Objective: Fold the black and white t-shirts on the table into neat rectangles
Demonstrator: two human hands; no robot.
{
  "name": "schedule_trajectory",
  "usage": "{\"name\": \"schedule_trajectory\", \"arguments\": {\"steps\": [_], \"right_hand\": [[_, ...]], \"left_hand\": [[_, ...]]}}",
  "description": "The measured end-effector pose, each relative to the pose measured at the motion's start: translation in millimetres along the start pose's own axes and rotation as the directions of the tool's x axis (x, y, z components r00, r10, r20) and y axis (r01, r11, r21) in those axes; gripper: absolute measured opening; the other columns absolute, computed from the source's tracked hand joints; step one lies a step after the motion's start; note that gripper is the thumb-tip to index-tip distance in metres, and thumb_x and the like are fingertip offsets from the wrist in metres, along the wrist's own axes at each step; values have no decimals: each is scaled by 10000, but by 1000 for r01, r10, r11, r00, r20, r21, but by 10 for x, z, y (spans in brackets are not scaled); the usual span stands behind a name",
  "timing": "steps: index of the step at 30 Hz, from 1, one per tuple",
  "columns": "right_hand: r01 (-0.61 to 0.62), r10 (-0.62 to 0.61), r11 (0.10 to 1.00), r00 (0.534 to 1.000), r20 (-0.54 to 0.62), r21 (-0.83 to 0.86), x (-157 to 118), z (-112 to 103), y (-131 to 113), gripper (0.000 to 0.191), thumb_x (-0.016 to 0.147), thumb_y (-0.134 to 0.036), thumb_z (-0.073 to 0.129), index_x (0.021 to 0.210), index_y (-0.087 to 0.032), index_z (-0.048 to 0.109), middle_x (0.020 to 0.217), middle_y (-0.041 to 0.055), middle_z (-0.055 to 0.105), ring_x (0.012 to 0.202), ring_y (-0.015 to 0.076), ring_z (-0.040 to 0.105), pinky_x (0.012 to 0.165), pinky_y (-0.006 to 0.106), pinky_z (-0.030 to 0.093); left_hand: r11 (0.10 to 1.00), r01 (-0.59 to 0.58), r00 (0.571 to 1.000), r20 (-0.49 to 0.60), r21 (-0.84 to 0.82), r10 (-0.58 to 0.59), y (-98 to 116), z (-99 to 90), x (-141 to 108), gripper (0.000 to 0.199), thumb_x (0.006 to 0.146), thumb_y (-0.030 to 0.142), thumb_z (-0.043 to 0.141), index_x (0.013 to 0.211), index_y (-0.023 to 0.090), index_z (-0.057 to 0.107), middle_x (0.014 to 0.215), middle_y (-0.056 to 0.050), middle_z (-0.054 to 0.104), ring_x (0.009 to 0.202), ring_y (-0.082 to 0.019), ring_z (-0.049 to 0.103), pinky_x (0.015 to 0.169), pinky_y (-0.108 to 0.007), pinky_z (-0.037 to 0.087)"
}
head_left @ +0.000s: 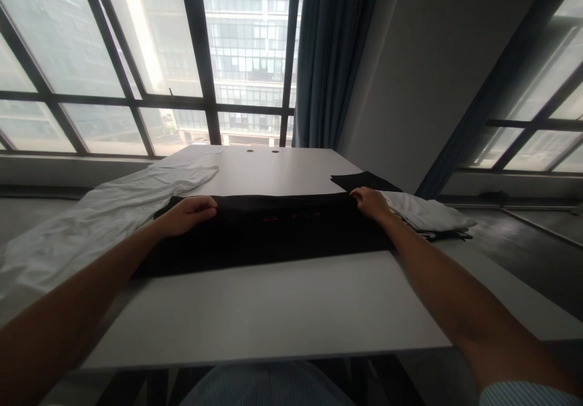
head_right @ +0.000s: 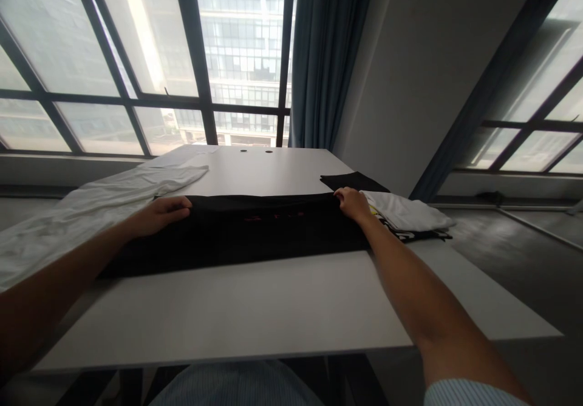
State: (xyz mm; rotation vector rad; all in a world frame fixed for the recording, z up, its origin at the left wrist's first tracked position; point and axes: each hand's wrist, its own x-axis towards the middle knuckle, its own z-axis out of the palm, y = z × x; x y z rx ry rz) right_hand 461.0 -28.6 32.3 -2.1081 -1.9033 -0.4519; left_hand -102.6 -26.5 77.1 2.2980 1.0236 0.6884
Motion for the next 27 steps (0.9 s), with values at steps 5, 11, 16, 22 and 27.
{"name": "schedule_trajectory", "arguments": {"steps": [5,11,16,22,27], "right_hand": [[20,-9,995,993,119,-95,-22,-69,-49,368,881,-152,502,1142,-218,751,1168,93,724,1083,258,649,903,358,468],[129,-90,973,976,197,-194,-53,-160,-88,286,802,-137,558,955,-201,791,1126,108,729,1069,271,644,947,390,451],[174,-183,983,959,215,61,-51,-178,-125,262,775,-143,590,954,-208,769,1116,61,726,995,215,663,863,286,492],[188,-222,971,938,265,146,-54,-115,-111,281,738,-101,602,934,-207,771,1104,41,729,926,188,679,831,249,505],[185,-212,975,942,261,122,-52,-108,-96,286,734,-106,609,943,-205,777,1102,46,736,901,189,684,822,258,505]], "left_hand": [[994,89,993,87,-63,-83,-2,-52,-9,563,826,713,559,884,170,694,756,-41,665,705,-184,570,693,-304,497],[979,41,965,245,198,-90,-21,7,-16,542,769,698,636,940,196,745,833,-43,709,726,-189,619,682,-297,490],[895,-117,965,261,431,0,210,231,-36,436,739,597,747,930,210,689,853,-17,666,726,-182,605,650,-281,441],[867,-248,930,358,433,87,245,423,-28,219,939,362,498,861,219,645,945,-39,692,853,-199,658,783,-297,468],[943,-174,948,306,285,83,172,269,-21,340,947,499,489,837,198,604,799,-22,640,729,-175,583,693,-281,456]]}}
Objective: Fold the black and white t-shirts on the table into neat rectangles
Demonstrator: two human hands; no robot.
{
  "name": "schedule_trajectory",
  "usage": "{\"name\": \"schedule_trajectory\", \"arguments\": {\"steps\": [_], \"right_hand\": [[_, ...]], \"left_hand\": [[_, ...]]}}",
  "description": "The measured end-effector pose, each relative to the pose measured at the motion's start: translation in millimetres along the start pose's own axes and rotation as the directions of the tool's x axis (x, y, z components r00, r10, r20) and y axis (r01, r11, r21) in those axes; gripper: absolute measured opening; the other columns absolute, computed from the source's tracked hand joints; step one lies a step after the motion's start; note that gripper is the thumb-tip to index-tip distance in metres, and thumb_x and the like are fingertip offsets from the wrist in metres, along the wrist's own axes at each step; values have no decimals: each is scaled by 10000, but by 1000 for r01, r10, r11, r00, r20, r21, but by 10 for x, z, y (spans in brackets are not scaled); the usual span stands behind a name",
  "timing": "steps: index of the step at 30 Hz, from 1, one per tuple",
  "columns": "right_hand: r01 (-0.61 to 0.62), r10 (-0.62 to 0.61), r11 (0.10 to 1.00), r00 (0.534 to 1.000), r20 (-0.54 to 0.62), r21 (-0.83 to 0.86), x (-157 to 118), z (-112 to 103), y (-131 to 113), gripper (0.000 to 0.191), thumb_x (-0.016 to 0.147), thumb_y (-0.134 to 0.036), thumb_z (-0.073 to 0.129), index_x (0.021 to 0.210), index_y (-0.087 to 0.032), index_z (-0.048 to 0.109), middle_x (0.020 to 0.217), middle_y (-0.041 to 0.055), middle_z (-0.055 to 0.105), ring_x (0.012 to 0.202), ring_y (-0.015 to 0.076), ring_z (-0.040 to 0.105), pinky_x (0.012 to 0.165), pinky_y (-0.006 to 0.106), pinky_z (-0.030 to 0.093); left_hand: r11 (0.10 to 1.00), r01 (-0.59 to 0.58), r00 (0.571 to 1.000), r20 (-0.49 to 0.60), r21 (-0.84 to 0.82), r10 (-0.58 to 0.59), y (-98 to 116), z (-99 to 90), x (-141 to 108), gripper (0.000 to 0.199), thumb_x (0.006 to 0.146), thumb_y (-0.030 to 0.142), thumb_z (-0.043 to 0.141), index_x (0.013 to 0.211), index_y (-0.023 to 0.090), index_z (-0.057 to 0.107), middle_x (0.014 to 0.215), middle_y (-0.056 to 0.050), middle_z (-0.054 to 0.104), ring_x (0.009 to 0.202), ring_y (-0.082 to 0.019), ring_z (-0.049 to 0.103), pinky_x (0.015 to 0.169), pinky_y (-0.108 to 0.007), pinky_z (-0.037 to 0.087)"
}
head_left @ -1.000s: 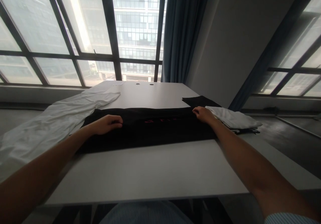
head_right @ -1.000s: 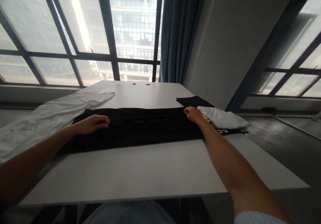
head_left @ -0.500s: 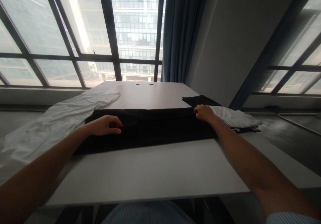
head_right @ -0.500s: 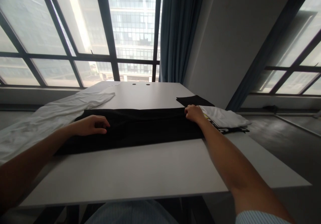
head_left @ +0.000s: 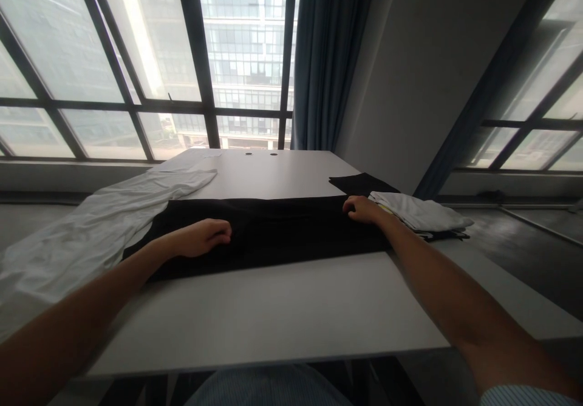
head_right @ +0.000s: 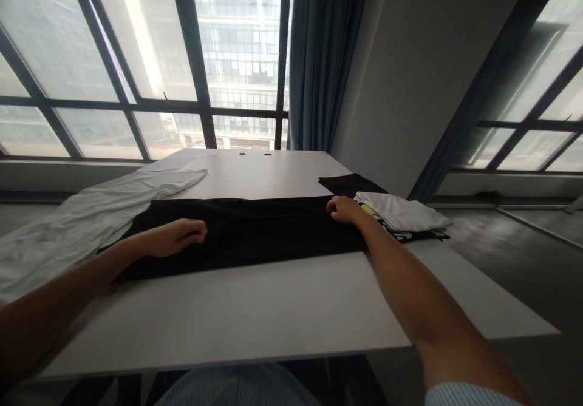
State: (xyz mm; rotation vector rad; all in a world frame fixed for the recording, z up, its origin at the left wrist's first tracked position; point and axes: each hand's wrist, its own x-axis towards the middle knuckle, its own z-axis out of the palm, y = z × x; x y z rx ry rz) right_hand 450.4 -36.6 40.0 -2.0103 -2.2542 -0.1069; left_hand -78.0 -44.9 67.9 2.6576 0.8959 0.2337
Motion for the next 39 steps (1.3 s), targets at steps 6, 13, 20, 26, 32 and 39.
{"name": "schedule_trajectory", "arguments": {"steps": [6,13,20,26,32,39], "right_hand": [[-90,87,993,995,-43,-73,23,6,-71,283,827,-158,579,1031,-203,771,1185,76,728,1006,232,686,898,310,506],[-27,33,999,988,-148,44,174,176,-397,395,997,-356,465,1274,-193,695,1359,108,666,1243,252,612,1079,353,450],[-114,110,993,990,92,37,340,470,-205,588,1042,-500,343,1552,-226,444,1650,79,352,1525,255,311,1223,426,298],[-178,179,984,973,144,-17,508,423,-47,583,1050,-458,335,1532,-161,472,1621,144,386,1501,274,359,1196,415,337],[-171,177,982,981,76,-79,716,226,-66,466,977,-466,524,1374,-254,646,1458,123,599,1291,282,596,1048,407,470],[-163,163,986,987,2,-41,892,250,-26,293,950,-376,555,1087,-231,769,1196,95,738,1092,240,681,905,333,514]], "left_hand": [[976,140,989,-20,-167,-145,-256,-137,-35,530,869,690,509,901,189,678,757,-24,658,704,-188,594,670,-288,481],[915,360,918,-246,182,-312,-930,-114,-43,809,786,763,489,1316,173,645,1463,-162,580,1369,-362,506,1158,-438,363],[822,525,835,52,219,-547,-1317,-69,-168,1190,681,804,550,1630,140,277,1675,-172,233,1545,-384,205,1220,-476,252],[823,521,848,-30,228,-529,-1376,-60,-294,1184,643,823,568,1617,192,332,1675,-128,253,1538,-378,237,1215,-452,266],[785,583,810,-80,209,-581,-1322,-334,43,900,800,826,365,1292,152,702,1338,-181,674,1244,-366,615,1029,-402,467],[756,581,814,-253,301,-524,-1406,-439,475,554,875,589,437,1112,214,768,1245,-149,719,1168,-359,629,956,-438,473]]}}
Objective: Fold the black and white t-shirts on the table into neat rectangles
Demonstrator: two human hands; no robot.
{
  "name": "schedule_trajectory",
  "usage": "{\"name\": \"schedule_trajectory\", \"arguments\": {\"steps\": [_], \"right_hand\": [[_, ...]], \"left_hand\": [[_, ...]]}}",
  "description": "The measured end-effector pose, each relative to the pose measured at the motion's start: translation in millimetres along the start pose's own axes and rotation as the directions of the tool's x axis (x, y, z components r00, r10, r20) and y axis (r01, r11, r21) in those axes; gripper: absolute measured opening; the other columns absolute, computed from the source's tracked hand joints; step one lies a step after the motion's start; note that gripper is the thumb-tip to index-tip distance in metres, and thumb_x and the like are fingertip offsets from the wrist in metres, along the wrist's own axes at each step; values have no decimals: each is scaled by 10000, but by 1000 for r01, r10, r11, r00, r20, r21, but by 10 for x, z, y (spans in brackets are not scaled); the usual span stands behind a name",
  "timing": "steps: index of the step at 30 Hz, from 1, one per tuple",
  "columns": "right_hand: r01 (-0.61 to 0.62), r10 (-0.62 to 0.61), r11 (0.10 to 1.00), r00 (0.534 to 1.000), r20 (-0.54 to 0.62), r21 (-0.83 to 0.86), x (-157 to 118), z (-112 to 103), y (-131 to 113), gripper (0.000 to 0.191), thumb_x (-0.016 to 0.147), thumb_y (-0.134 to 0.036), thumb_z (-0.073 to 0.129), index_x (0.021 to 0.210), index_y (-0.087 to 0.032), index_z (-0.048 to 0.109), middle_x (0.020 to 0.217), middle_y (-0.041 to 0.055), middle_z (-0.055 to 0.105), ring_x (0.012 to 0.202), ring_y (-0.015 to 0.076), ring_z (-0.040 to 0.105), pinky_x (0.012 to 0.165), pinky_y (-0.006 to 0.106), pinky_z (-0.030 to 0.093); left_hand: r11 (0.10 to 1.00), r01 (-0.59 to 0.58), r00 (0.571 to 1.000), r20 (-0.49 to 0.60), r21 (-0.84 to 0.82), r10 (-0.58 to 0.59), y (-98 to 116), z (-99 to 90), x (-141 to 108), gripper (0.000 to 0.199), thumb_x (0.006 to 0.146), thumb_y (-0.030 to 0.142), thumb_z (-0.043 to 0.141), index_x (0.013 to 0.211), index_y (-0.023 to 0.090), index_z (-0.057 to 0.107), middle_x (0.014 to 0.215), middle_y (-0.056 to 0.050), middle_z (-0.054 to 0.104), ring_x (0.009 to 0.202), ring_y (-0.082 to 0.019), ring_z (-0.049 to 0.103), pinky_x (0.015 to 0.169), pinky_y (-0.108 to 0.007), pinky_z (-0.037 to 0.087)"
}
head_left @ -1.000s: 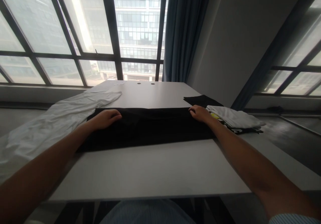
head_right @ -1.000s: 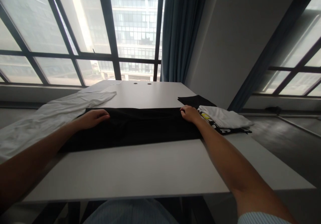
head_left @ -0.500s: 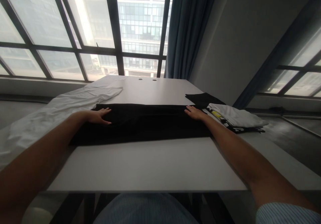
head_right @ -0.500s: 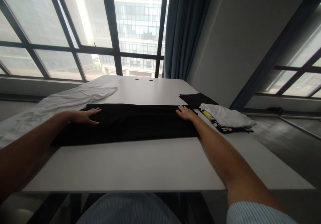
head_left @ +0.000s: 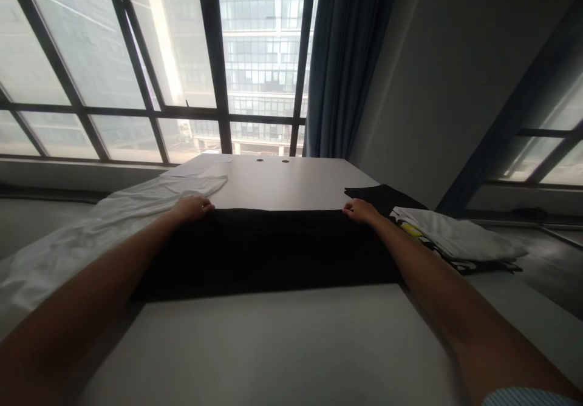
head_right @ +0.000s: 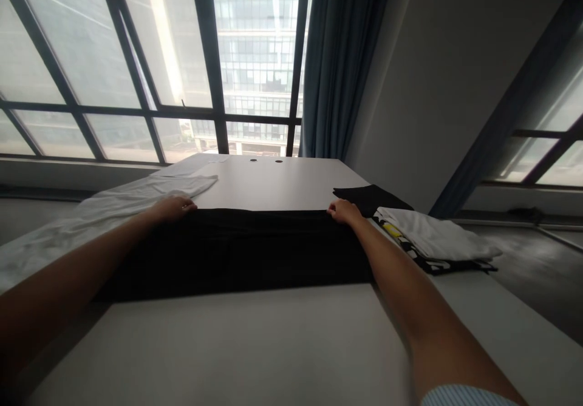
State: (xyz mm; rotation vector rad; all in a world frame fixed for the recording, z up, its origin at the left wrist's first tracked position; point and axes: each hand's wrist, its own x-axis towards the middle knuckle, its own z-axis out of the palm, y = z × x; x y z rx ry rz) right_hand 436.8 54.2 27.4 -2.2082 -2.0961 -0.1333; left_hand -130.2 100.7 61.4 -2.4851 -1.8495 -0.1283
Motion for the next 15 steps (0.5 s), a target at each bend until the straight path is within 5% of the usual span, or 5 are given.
{"name": "schedule_trajectory", "arguments": {"steps": [5,11,15], "right_hand": [[-57,55,992,998,16,109,71,-22,131,307,952,-353,568,1115,-188,769,1105,106,765,992,232,707,817,276,502],[-140,139,990,990,35,33,82,10,117,348,976,-397,545,1168,-198,757,1166,137,751,1064,270,692,856,316,494],[-119,117,989,993,-30,-83,-49,9,-60,367,1025,-374,457,1196,-180,716,1195,176,731,1104,290,681,935,396,468]], "left_hand": [[969,-63,997,33,-238,73,-230,94,99,401,712,596,642,816,228,765,854,-78,766,873,-296,686,796,-360,501],[953,-32,997,-74,-300,10,-365,142,5,420,831,545,589,933,161,727,806,-69,716,805,-263,658,771,-366,498],[967,-119,991,-85,-226,102,-260,151,-55,357,835,505,598,854,178,741,878,-101,730,903,-284,665,872,-378,505]]}}
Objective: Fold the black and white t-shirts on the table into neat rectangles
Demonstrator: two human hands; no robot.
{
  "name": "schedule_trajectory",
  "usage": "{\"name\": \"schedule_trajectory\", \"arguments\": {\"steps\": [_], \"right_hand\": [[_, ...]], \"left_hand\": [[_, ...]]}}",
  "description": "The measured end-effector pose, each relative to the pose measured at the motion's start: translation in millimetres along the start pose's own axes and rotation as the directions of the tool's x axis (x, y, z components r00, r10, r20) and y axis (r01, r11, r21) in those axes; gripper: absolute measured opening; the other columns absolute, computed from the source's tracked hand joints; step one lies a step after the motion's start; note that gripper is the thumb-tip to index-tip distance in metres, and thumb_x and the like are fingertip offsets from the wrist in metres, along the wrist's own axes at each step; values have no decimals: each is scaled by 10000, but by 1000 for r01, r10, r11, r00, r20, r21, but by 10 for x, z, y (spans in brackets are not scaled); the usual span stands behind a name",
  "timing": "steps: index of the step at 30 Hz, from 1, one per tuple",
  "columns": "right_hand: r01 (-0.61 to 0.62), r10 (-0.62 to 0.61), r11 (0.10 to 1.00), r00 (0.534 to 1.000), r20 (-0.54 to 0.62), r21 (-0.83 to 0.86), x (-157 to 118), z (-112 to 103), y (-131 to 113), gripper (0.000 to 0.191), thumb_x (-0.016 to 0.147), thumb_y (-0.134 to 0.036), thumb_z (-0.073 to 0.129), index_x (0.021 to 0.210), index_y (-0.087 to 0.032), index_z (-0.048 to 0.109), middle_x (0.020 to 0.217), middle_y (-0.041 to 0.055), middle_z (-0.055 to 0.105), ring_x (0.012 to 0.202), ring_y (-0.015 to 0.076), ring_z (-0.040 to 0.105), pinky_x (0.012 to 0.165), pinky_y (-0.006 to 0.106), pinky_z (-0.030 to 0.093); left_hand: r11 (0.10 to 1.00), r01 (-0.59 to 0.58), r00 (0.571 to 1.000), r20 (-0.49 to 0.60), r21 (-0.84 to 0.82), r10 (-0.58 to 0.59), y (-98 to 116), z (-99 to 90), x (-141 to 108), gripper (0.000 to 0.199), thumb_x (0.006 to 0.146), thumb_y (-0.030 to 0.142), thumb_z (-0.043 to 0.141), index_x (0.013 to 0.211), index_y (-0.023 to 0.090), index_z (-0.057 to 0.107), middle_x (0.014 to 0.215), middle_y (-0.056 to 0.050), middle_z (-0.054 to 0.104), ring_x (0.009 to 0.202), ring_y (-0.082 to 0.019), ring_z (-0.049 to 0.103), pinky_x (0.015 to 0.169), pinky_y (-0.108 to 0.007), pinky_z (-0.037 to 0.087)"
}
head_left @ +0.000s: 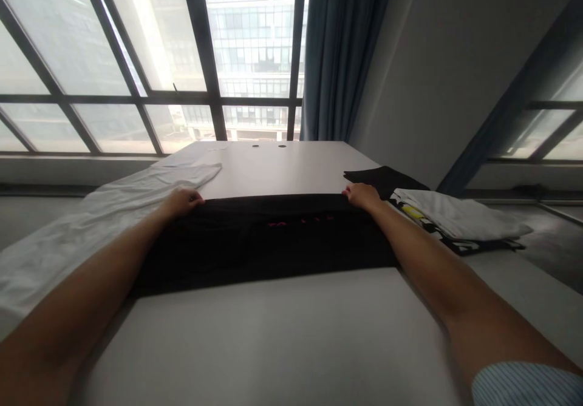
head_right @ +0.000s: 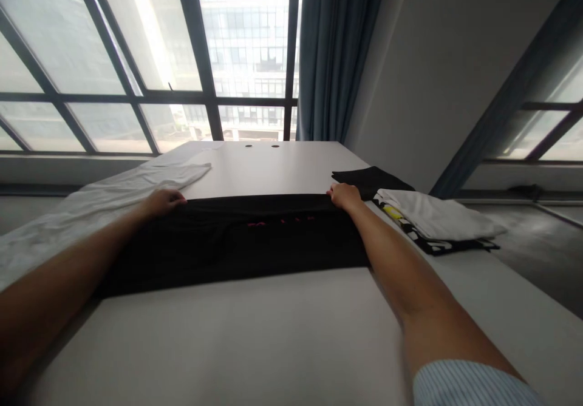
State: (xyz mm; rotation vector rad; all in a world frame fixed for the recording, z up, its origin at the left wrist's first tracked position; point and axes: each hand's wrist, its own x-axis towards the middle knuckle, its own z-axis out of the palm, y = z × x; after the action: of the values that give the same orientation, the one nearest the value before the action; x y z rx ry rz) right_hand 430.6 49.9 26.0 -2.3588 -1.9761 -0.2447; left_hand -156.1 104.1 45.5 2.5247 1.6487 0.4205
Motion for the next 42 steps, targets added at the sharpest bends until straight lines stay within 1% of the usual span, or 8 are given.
{"name": "schedule_trajectory", "arguments": {"steps": [5,9,13,18,26,31,38,42], "right_hand": [[152,-153,988,972,-180,-17,-217,-116,-291,413,1035,-363,408,1264,-145,674,1324,197,667,1218,334,613,1040,486,416],[383,-362,914,919,-158,137,-336,-162,-766,506,1019,-505,451,1386,-194,610,1441,150,601,1319,324,550,1124,469,377],[501,-502,819,862,-73,280,-416,-59,-1123,714,963,-690,448,1509,-234,501,1574,110,474,1446,307,434,1213,453,295],[431,-482,841,871,91,327,-466,88,-909,844,928,-800,348,1595,-283,365,1684,69,266,1554,294,226,1265,504,161],[216,-251,950,958,140,225,-434,160,-75,809,974,-733,248,1615,-244,316,1697,54,224,1561,296,187,1270,501,173],[159,-189,968,972,144,194,-413,199,141,834,966,-736,221,1616,-222,310,1692,68,233,1558,296,199,1265,508,191],[161,-184,967,977,107,196,-398,240,108,830,961,-731,237,1605,-217,334,1683,77,260,1556,283,213,1262,507,195],[153,-178,969,977,116,194,-396,247,99,820,966,-726,246,1604,-221,338,1687,70,253,1559,273,206,1263,489,193]], "left_hand": [[991,-52,997,-43,122,58,328,8,32,483,905,520,484,1110,169,745,1205,-153,705,1147,-328,635,1026,-418,468],[967,-228,970,113,109,216,940,127,5,594,953,583,412,1284,171,682,1389,-142,643,1299,-323,562,1139,-449,373],[945,-323,920,249,50,302,1388,380,-125,697,975,627,373,1505,192,501,1631,-124,384,1503,-314,336,1228,-490,214],[953,-301,904,323,17,280,1234,564,-318,657,1044,556,197,1631,269,261,1710,-50,132,1582,-258,85,1249,-507,103],[974,-189,933,331,123,139,911,404,-544,744,1010,622,216,1652,246,191,1709,-43,107,1582,-271,79,1252,-476,85],[977,-124,945,322,171,63,787,292,-750,760,1003,631,208,1653,238,179,1705,-62,124,1582,-265,87,1248,-497,102],[979,-81,970,240,189,34,811,222,-1000,686,1018,584,238,1617,258,318,1698,-80,214,1561,-330,185,1212,-610,146],[956,-264,965,47,132,260,1103,130,-1162,601,979,637,393,1363,232,617,1474,-125,560,1349,-321,502,1146,-522,338]]}}
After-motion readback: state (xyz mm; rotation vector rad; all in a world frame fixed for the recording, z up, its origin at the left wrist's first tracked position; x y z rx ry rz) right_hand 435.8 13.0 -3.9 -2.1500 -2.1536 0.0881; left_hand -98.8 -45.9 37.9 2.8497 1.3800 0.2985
